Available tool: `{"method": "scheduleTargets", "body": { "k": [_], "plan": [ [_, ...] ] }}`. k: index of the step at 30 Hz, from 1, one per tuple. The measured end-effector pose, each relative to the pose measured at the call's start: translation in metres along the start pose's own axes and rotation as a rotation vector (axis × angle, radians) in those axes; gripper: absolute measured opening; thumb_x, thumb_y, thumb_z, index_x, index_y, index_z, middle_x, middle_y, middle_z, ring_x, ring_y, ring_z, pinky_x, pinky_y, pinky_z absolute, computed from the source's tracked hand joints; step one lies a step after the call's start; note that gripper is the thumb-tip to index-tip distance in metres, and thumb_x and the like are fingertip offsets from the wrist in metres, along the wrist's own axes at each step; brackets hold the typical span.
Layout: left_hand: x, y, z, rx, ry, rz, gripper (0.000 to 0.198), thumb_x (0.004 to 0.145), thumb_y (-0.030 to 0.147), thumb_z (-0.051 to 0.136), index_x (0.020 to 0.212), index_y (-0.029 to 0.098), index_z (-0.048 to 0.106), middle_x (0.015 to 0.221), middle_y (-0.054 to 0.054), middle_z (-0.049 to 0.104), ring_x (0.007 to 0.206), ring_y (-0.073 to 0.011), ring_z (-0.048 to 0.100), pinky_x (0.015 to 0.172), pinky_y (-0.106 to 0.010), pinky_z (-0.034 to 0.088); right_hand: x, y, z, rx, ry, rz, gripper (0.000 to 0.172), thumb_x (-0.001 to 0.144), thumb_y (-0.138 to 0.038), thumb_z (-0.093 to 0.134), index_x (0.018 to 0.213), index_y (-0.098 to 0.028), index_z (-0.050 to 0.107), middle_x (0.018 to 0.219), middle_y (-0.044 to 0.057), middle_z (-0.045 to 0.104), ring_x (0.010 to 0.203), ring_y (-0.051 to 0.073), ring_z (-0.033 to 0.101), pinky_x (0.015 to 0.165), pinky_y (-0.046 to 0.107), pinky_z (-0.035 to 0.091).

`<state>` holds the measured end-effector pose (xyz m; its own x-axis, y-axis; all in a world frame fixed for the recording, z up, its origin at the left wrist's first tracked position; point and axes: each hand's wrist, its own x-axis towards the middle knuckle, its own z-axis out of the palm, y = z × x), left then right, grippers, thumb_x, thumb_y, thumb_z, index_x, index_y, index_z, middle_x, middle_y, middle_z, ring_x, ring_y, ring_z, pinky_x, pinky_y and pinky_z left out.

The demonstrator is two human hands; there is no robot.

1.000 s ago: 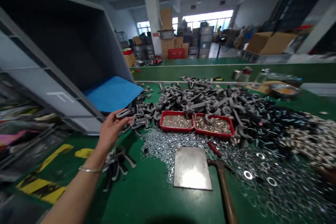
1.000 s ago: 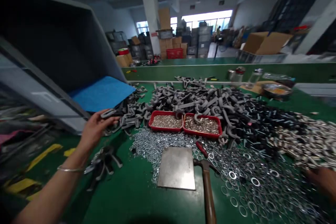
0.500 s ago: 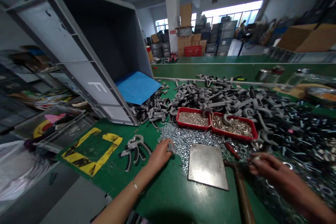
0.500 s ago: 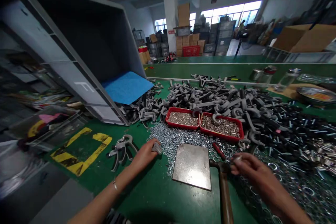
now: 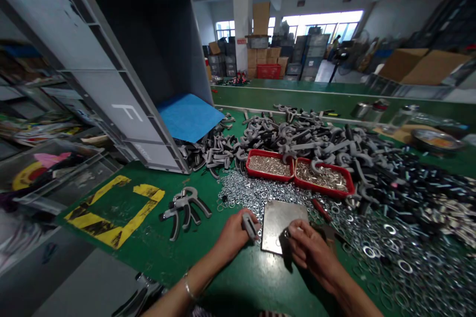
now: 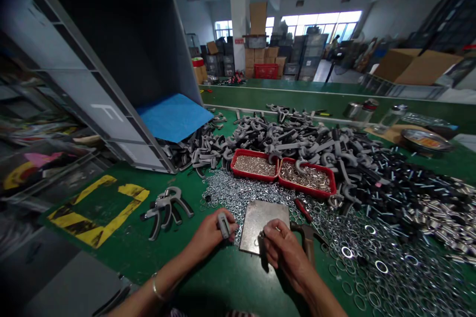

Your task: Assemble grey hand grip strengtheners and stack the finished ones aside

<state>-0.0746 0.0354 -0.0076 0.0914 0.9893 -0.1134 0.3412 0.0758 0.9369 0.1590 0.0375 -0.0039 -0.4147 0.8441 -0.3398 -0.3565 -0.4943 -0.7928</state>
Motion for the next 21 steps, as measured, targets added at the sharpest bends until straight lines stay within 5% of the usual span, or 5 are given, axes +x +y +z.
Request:
{"method": "scheduleTargets", "body": {
  "k": [3,10,21],
  "plan": [
    [-0.010,0.015,0.024,-0.386,-0.099,-0.076,0.035,0.081,0.040,0.070,0.100,0.013,0.062,0.068,-0.001,0.064,0.055,-0.0145,0.062,0.055,-0.024,0.048,-0.006,0.002,0.012,-0.084,-0.053,0.017,0.025,0.093,-0.042,0.062,0.083,-0.023,0.048,0.046,-0.012,0.040,0.037,0.005,0.023,0.034,0.016,0.022],
    [-0.015,0.016,0.037,-0.686,-0.133,-0.169,0.035,0.069,0.033,0.083,0.092,0.014,0.063,0.063,0.004,0.057,0.054,-0.0082,0.051,0.056,-0.020,0.041,-0.016,0.012,0.016,-0.078,-0.042,0.014,0.029,0.092,-0.045,0.063,0.083,-0.022,0.049,0.047,-0.011,0.042,0.037,0.005,0.026,0.035,0.015,0.026],
    [-0.020,0.016,0.050,-0.545,-0.127,-0.216,0.034,0.073,0.039,0.080,0.092,0.013,0.067,0.067,-0.001,0.064,0.061,-0.0129,0.058,0.063,-0.024,0.044,-0.021,0.016,0.010,-0.015,-0.026,0.019,0.031,0.089,-0.046,0.067,0.081,-0.022,0.050,0.049,-0.009,0.052,0.035,0.004,0.032,0.033,0.015,0.033]
  ]
}}
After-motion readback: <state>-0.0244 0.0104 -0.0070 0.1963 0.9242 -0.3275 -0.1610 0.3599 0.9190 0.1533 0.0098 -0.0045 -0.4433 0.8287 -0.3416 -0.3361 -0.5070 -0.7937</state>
